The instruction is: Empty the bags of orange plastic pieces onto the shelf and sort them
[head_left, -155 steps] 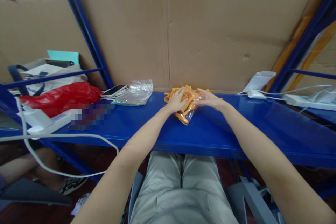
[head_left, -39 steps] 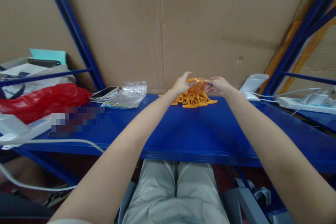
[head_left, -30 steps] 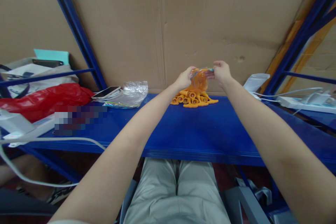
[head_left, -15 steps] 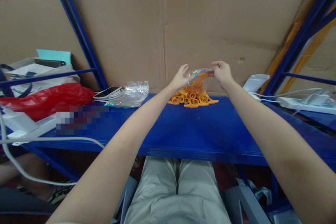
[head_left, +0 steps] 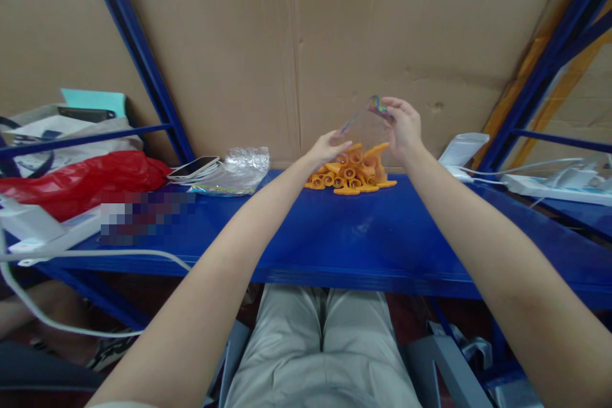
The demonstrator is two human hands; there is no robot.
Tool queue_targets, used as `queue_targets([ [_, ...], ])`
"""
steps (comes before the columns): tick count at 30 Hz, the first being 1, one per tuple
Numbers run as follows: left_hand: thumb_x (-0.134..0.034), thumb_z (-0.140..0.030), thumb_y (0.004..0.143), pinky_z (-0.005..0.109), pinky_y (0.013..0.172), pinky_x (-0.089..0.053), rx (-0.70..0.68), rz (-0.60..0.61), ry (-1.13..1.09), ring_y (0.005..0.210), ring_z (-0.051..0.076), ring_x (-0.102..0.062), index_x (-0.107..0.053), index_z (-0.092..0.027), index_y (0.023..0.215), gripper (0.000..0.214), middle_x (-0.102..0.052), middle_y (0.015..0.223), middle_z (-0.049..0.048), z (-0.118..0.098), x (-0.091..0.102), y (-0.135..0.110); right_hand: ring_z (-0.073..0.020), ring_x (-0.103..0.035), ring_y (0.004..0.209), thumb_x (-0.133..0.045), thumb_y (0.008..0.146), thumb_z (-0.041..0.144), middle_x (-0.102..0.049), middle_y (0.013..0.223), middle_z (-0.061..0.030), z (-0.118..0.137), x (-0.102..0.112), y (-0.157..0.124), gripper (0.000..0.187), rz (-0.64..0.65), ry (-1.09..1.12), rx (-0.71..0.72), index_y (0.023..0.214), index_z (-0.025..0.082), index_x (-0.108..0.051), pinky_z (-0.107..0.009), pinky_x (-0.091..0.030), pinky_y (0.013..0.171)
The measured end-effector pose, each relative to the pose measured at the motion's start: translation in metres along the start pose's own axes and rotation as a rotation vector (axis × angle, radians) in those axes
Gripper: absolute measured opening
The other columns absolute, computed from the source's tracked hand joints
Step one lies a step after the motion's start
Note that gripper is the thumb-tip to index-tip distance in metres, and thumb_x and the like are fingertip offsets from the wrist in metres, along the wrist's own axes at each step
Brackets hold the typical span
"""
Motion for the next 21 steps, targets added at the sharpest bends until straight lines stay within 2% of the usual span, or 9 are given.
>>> queue_targets([
  [1, -0.067, -0.027, 0.087, 0.035, 0.087, -0.057, 0.021, -0.035, 0.001, 0.104, 0.024, -0.07, -0.064, -0.018, 0.126, 0.04, -0.061, 0.132, 0.0141, 0.0, 0.002, 0.002, -0.0187, -0.068, 0.104, -0.05, 0.09, 0.021, -0.068, 0.105, -0.0017, 0.001, -0.002, -0.003, 0.026, 0.004, 0.009, -0.012, 0.111, 0.028, -0.063, -0.029, -0.055, 0.074],
  [3, -0.056, -0.029, 0.095, 0.034, 0.085, -0.057, 0.05, -0.102, -0.01, 0.096, 0.022, -0.072, -0.069, -0.015, 0.117, 0.029, -0.065, 0.125, 0.0134, 0.001, 0.005, 0.006, -0.0184, -0.069, 0.103, -0.052, 0.089, 0.021, -0.069, 0.104, -0.0017, 0.002, -0.003, -0.012, 0.024, -0.002, 0.011, -0.04, 0.11, 0.028, -0.062, -0.029, -0.055, 0.074],
  [9, -0.045, -0.029, 0.1, 0.026, 0.08, -0.056, 0.131, -0.178, -0.075, 0.099, 0.019, -0.071, -0.068, -0.015, 0.114, 0.03, -0.07, 0.112, 0.0114, 0.01, 0.01, 0.007, -0.0148, -0.071, 0.084, -0.059, 0.089, 0.032, -0.072, 0.102, -0.0024, -0.001, 0.007, -0.054, 0.035, -0.072, 0.023, -0.074, 0.124, 0.033, -0.052, -0.023, -0.054, 0.063],
  [12, -0.044, -0.03, 0.1, 0.026, 0.081, -0.056, 0.146, -0.182, -0.117, 0.103, 0.019, -0.069, -0.068, -0.018, 0.113, 0.029, -0.071, 0.113, 0.0109, 0.013, 0.011, 0.007, -0.0126, -0.068, 0.066, -0.057, 0.09, 0.034, -0.072, 0.085, -0.0003, -0.013, 0.019, -0.08, 0.018, -0.147, -0.048, -0.102, 0.108, 0.029, -0.057, -0.02, -0.051, 0.052],
  [13, -0.045, -0.031, 0.1, 0.027, 0.083, -0.055, 0.144, -0.181, -0.13, 0.104, 0.02, -0.069, -0.068, -0.018, 0.113, 0.029, -0.07, 0.115, 0.0114, 0.013, 0.012, 0.008, -0.0123, -0.066, 0.059, -0.055, 0.091, 0.033, -0.07, 0.076, 0.0001, -0.021, 0.019, -0.087, 0.01, -0.116, -0.08, -0.139, 0.098, 0.027, -0.059, -0.019, -0.048, 0.048],
  [15, -0.047, -0.035, 0.099, 0.03, 0.087, -0.055, 0.123, -0.185, -0.163, 0.108, 0.022, -0.068, -0.066, -0.019, 0.116, 0.031, -0.069, 0.119, 0.0123, 0.011, 0.016, 0.012, -0.0129, -0.062, 0.05, -0.056, 0.089, 0.03, -0.067, 0.063, -0.0017, -0.044, 0.009, -0.1, 0.015, 0.075, -0.178, -0.271, 0.077, 0.022, -0.059, -0.021, -0.047, 0.044],
  [17, -0.049, -0.042, 0.098, 0.035, 0.092, -0.054, 0.073, -0.196, -0.207, 0.113, 0.024, -0.067, -0.063, -0.022, 0.123, 0.035, -0.068, 0.122, 0.012, 0.005, 0.024, 0.018, -0.0156, -0.063, 0.051, -0.064, 0.083, 0.025, -0.066, 0.058, -0.0048, -0.072, 0.0, -0.112, 0.02, 0.299, -0.331, -0.426, 0.064, 0.019, -0.06, -0.025, -0.051, 0.048],
  [18, -0.049, -0.046, 0.097, 0.038, 0.094, -0.053, 0.041, -0.207, -0.229, 0.115, 0.025, -0.065, -0.061, -0.024, 0.126, 0.038, -0.067, 0.124, 0.0114, 0.0, 0.03, 0.022, -0.0171, -0.064, 0.054, -0.068, 0.078, 0.019, -0.065, 0.057, -0.005, -0.082, 0.0, -0.115, 0.019, 0.363, -0.414, -0.456, 0.061, 0.019, -0.061, -0.027, -0.054, 0.053],
  [21, -0.047, -0.051, 0.097, 0.043, 0.1, -0.049, -0.064, -0.243, -0.292, 0.123, 0.026, -0.061, -0.054, -0.027, 0.133, 0.044, -0.064, 0.129, 0.0098, -0.015, 0.051, 0.027, -0.0204, -0.068, 0.069, -0.071, 0.064, 0.002, -0.065, 0.057, -0.0013, -0.096, 0.008, -0.109, 0.019, 0.369, -0.52, -0.381, 0.059, 0.019, -0.066, -0.038, -0.058, 0.08],
])
Point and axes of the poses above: each hand's wrist, its own y-axis towards the middle knuckle, its own x-axis out of the back of the hand, z = x × y, the point moved 9 cm from there along y, towards the middle knuckle
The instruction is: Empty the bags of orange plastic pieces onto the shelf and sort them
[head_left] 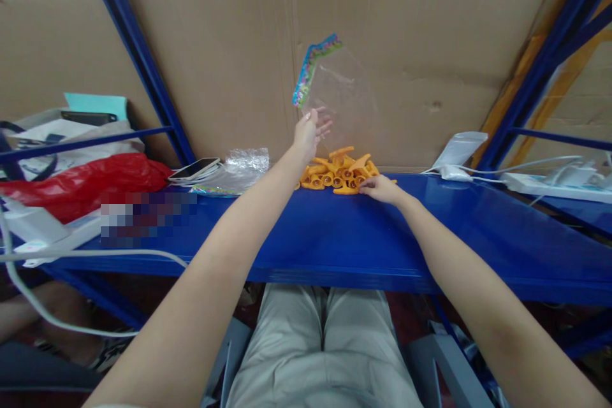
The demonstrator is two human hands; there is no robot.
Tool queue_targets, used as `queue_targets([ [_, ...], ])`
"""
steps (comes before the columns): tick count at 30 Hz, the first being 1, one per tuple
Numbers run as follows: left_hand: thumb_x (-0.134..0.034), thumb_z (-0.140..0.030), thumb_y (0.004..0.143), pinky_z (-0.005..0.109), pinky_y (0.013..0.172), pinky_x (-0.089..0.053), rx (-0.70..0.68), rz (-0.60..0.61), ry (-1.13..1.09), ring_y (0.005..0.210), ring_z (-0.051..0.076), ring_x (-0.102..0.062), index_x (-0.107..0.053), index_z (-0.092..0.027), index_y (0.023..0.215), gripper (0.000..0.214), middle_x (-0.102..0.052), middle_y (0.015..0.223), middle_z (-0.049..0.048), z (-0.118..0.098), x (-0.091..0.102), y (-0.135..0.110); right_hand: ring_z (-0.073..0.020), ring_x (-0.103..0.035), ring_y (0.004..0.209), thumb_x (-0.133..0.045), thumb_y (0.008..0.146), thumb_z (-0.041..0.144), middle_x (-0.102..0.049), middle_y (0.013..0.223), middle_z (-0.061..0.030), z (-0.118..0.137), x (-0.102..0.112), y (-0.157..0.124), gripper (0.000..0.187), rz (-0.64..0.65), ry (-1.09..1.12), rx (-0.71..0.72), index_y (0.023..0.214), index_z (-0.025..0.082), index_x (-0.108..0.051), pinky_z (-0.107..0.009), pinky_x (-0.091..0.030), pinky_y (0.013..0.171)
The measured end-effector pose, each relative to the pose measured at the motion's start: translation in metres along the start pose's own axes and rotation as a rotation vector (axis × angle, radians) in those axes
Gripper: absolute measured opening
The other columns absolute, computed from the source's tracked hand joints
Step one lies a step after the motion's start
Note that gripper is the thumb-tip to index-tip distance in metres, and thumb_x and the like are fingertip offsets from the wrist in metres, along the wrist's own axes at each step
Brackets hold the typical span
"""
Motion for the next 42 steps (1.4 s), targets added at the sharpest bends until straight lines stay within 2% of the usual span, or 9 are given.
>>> queue_targets([
  [4, -0.045, -0.052, 0.098, 0.044, 0.106, -0.044, -0.143, -0.021, -0.043, 0.13, 0.026, -0.055, -0.052, -0.025, 0.136, 0.047, -0.062, 0.132, 0.0098, -0.029, 0.022, -0.008, -0.0195, -0.067, 0.073, -0.069, 0.062, -0.001, -0.065, 0.061, 0.0006, -0.011, 0.011, 0.009, 0.021, -0.118, 0.059, 0.029, 0.067, 0.02, -0.07, -0.043, -0.053, 0.094],
  [9, -0.062, -0.04, 0.088, 0.042, 0.112, -0.038, -0.292, 0.042, 0.162, 0.14, 0.025, -0.044, -0.062, -0.026, 0.127, 0.041, -0.06, 0.138, 0.0068, -0.042, 0.033, -0.053, -0.0133, -0.06, 0.055, -0.066, 0.069, 0.004, -0.064, 0.062, 0.0021, -0.014, 0.008, 0.011, 0.015, -0.149, 0.078, -0.023, 0.072, 0.019, -0.067, -0.034, -0.058, 0.073],
  [15, -0.062, -0.013, 0.07, 0.043, 0.114, -0.035, -0.21, 0.329, 0.332, 0.14, 0.024, -0.044, -0.075, -0.024, 0.105, 0.039, -0.059, 0.142, 0.0074, 0.003, 0.019, -0.099, -0.012, -0.058, 0.051, -0.061, 0.078, 0.006, -0.067, 0.068, -0.0005, -0.017, 0.005, 0.004, 0.014, -0.17, 0.142, -0.119, 0.079, 0.02, -0.065, -0.022, -0.046, 0.047],
  [19, -0.054, -0.004, 0.061, 0.047, 0.113, -0.037, -0.05, 0.496, 0.379, 0.137, 0.025, -0.048, -0.078, -0.027, 0.096, 0.048, -0.062, 0.138, 0.0034, 0.045, 0.007, -0.11, -0.0125, -0.056, 0.051, -0.057, 0.091, 0.022, -0.066, 0.062, -0.0001, -0.016, -0.001, 0.0, 0.009, -0.101, 0.228, -0.142, 0.092, 0.02, -0.066, -0.024, -0.049, 0.053],
  [23, -0.048, -0.006, 0.065, 0.048, 0.112, -0.039, -0.058, 0.568, 0.366, 0.131, 0.025, -0.054, -0.08, -0.024, 0.084, 0.04, -0.068, 0.129, 0.0025, 0.061, -0.007, -0.115, -0.0139, -0.057, 0.049, -0.036, 0.102, 0.037, -0.064, 0.059, -0.0019, -0.018, -0.003, 0.0, 0.034, -0.061, 0.33, -0.213, 0.095, 0.018, -0.063, -0.025, -0.047, 0.055],
  [30, -0.06, -0.015, 0.075, 0.052, 0.111, -0.039, -0.156, 0.289, 0.498, 0.116, 0.025, -0.064, -0.072, -0.02, 0.064, 0.017, -0.076, 0.11, 0.0065, 0.061, 0.013, -0.1, -0.0159, -0.061, 0.052, -0.029, 0.097, 0.064, -0.067, 0.064, -0.0067, -0.002, 0.004, -0.003, 0.059, -0.014, 0.602, -0.17, 0.085, 0.017, -0.062, -0.028, -0.05, 0.055],
  [35, -0.072, -0.011, 0.069, 0.047, 0.112, -0.04, -0.258, 0.082, 0.335, 0.132, 0.026, -0.051, -0.07, -0.021, 0.103, 0.036, -0.06, 0.138, 0.008, 0.05, 0.037, -0.093, -0.0117, -0.058, 0.047, -0.057, 0.094, 0.035, -0.064, 0.059, -0.0009, 0.011, 0.003, -0.015, 0.026, -0.137, 0.546, -0.139, 0.075, 0.018, -0.058, -0.023, -0.048, 0.049],
  [39, -0.078, -0.014, 0.07, 0.042, 0.093, -0.056, -0.004, -0.05, 0.111, 0.126, 0.03, -0.055, -0.045, -0.031, 0.141, 0.079, -0.035, 0.158, 0.0096, 0.065, 0.049, -0.092, -0.0089, -0.05, 0.039, -0.062, 0.089, 0.028, -0.054, 0.054, 0.0059, 0.014, 0.013, -0.018, 0.023, -0.374, 0.488, -0.05, 0.069, 0.021, -0.051, -0.021, -0.041, 0.04],
  [42, -0.075, -0.019, 0.076, 0.034, 0.072, -0.06, 0.225, 0.031, 0.035, 0.098, 0.024, -0.069, -0.045, -0.027, 0.141, 0.072, -0.049, 0.147, 0.0159, 0.079, 0.04, -0.099, -0.0083, -0.045, 0.037, -0.06, 0.088, 0.034, -0.049, 0.055, 0.0071, 0.02, 0.026, -0.019, 0.025, -0.498, 0.452, 0.077, 0.07, 0.022, -0.05, -0.022, -0.035, 0.037],
])
Point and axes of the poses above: each hand's wrist, its own y-axis towards the middle knuckle, its own x-axis out of the back of the hand, z = x × y, the point moved 9 cm from there along y, towards the middle knuckle
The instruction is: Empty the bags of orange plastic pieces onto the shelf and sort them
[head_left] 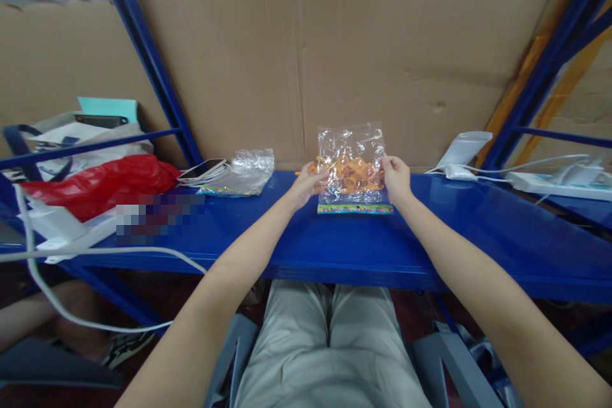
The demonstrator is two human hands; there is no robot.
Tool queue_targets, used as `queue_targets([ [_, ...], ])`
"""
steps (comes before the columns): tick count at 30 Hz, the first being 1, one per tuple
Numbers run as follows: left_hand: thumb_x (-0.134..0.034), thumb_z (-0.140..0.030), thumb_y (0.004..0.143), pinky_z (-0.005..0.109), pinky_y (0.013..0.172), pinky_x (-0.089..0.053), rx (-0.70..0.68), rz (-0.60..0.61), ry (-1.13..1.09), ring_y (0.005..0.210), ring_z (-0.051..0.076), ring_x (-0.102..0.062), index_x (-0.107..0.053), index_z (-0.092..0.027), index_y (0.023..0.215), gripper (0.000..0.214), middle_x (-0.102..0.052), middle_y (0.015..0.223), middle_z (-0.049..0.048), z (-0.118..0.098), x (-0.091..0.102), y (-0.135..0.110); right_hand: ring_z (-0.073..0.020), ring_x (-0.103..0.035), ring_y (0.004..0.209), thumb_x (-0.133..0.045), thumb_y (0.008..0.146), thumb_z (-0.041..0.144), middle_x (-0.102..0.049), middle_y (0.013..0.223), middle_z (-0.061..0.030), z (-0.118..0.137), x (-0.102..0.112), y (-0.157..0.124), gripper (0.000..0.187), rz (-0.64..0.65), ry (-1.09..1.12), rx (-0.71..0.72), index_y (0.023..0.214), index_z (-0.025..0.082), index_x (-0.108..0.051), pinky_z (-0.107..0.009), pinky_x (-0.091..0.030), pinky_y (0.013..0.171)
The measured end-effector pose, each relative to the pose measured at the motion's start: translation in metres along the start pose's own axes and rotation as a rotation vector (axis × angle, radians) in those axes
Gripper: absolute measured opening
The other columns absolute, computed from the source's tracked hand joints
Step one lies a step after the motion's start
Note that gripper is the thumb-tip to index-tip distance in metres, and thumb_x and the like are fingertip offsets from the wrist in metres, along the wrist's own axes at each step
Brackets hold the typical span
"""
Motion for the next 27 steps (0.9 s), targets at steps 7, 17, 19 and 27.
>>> queue_targets([
  [7, -0.072, -0.022, 0.082, 0.019, 0.049, -0.045, 0.072, 0.208, 0.146, 0.047, 0.007, -0.056, -0.068, -0.013, 0.076, 0.012, -0.068, 0.062, 0.0032, 0.0, -0.023, -0.012, -0.0099, -0.042, 0.042, -0.052, 0.091, 0.046, -0.048, 0.059, 0.0055, 0.003, 0.02, 0.015, 0.029, -0.116, -0.063, 0.178, 0.074, 0.022, -0.05, -0.024, -0.036, 0.043],
  [17, -0.063, -0.032, 0.09, 0.018, 0.038, -0.029, 0.027, 0.042, 0.218, 0.032, 0.005, -0.039, -0.062, -0.015, 0.068, 0.028, -0.05, 0.043, -0.0061, -0.011, -0.013, -0.014, -0.0145, -0.053, 0.07, -0.048, 0.09, 0.059, -0.055, 0.071, 0.0004, 0.009, 0.026, 0.023, 0.04, -0.178, -0.202, 0.449, 0.08, 0.02, -0.054, -0.026, -0.047, 0.061],
  [19, -0.063, -0.033, 0.09, 0.018, 0.041, -0.031, 0.023, 0.027, 0.214, 0.035, 0.006, -0.044, -0.062, -0.015, 0.065, 0.031, -0.053, 0.046, -0.004, -0.01, -0.011, -0.012, -0.0146, -0.054, 0.071, -0.048, 0.09, 0.058, -0.055, 0.072, 0.0003, 0.009, 0.024, 0.022, 0.039, -0.158, -0.211, 0.461, 0.081, 0.02, -0.054, -0.026, -0.047, 0.062],
  [27, -0.063, -0.025, 0.089, 0.018, 0.046, -0.032, 0.002, -0.035, 0.187, 0.036, 0.006, -0.043, -0.05, -0.018, 0.06, 0.032, -0.049, 0.04, -0.006, -0.011, -0.007, -0.011, -0.0142, -0.055, 0.07, -0.053, 0.088, 0.054, -0.057, 0.071, 0.0007, 0.012, 0.016, 0.016, 0.035, -0.112, -0.178, 0.429, 0.078, 0.02, -0.056, -0.025, -0.047, 0.061],
])
Point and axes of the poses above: each hand's wrist, its own y-axis towards the middle knuckle, its own x-axis out of the back of the hand, z = x × y, the point moved 9 cm from there along y, towards the middle knuckle
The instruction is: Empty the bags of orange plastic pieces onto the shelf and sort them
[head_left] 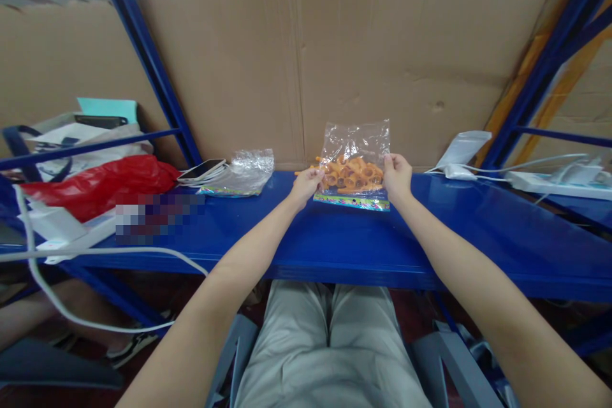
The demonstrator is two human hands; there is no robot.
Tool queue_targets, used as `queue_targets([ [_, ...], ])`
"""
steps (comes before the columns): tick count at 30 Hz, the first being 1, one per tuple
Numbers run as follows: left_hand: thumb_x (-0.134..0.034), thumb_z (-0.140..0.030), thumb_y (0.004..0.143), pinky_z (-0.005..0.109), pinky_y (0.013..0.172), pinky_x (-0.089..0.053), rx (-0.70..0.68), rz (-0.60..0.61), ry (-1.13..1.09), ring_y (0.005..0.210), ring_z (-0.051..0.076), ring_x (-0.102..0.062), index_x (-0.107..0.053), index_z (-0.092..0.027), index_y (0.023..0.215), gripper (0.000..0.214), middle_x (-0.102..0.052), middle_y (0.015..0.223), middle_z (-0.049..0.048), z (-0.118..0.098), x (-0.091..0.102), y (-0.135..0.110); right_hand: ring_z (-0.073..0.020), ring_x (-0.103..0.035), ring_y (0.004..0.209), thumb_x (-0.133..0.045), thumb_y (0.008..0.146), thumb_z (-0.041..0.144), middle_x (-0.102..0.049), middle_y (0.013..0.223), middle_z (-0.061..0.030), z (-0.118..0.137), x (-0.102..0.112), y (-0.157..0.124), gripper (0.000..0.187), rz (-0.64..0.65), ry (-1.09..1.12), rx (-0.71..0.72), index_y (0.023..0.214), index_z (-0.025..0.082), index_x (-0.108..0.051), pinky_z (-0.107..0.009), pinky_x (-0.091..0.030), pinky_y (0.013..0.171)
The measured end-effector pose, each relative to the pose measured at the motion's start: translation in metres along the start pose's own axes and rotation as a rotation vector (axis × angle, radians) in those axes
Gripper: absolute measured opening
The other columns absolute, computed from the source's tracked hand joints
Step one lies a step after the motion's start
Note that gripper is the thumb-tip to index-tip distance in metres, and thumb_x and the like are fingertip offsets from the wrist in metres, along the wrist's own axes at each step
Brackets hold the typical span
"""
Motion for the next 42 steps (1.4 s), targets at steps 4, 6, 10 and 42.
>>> queue_targets([
  [4, -0.062, -0.033, 0.09, 0.019, 0.043, -0.036, 0.035, -0.055, -0.095, 0.037, 0.008, -0.049, -0.054, -0.018, 0.069, 0.027, -0.057, 0.049, -0.0043, 0.0, 0.007, -0.002, -0.0098, -0.043, 0.049, -0.063, 0.084, 0.044, -0.048, 0.055, 0.0055, -0.003, -0.014, -0.012, 0.027, 0.139, 0.109, -0.221, 0.074, 0.02, -0.059, -0.021, -0.038, 0.047],
  [6, -0.065, -0.038, 0.087, 0.02, 0.043, -0.038, 0.032, -0.092, -0.13, 0.039, 0.009, -0.052, -0.055, -0.018, 0.074, 0.026, -0.061, 0.054, -0.0029, 0.0, 0.013, -0.001, -0.008, -0.034, 0.039, -0.067, 0.081, 0.04, -0.041, 0.046, 0.0079, -0.007, -0.029, -0.025, 0.024, 0.295, 0.157, -0.382, 0.07, 0.02, -0.059, -0.02, -0.03, 0.039],
  [10, -0.066, -0.038, 0.086, 0.021, 0.043, -0.04, 0.036, -0.123, -0.132, 0.039, 0.01, -0.052, -0.058, -0.017, 0.08, 0.024, -0.061, 0.054, -0.0027, 0.001, 0.02, 0.002, -0.007, -0.037, 0.038, -0.075, 0.076, 0.038, -0.046, 0.045, 0.0067, -0.008, -0.043, -0.042, 0.027, 0.418, 0.199, -0.557, 0.065, 0.019, -0.059, -0.019, -0.03, 0.037],
  [42, -0.054, -0.04, 0.095, 0.017, 0.04, -0.036, 0.149, -0.131, -0.169, 0.031, 0.008, -0.047, -0.061, -0.015, 0.077, 0.032, -0.055, 0.042, -0.0034, 0.011, 0.022, 0.0, -0.0077, -0.04, 0.04, -0.064, 0.079, 0.021, -0.051, 0.05, 0.0035, -0.012, -0.036, -0.05, 0.016, 0.271, 0.239, -0.734, 0.064, 0.018, -0.059, -0.021, -0.035, 0.037],
])
Point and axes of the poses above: each hand's wrist, its own y-axis towards the middle knuckle, its own x-axis out of the back of the hand, z = x × y, the point moved 9 cm from there along y, towards the middle knuckle
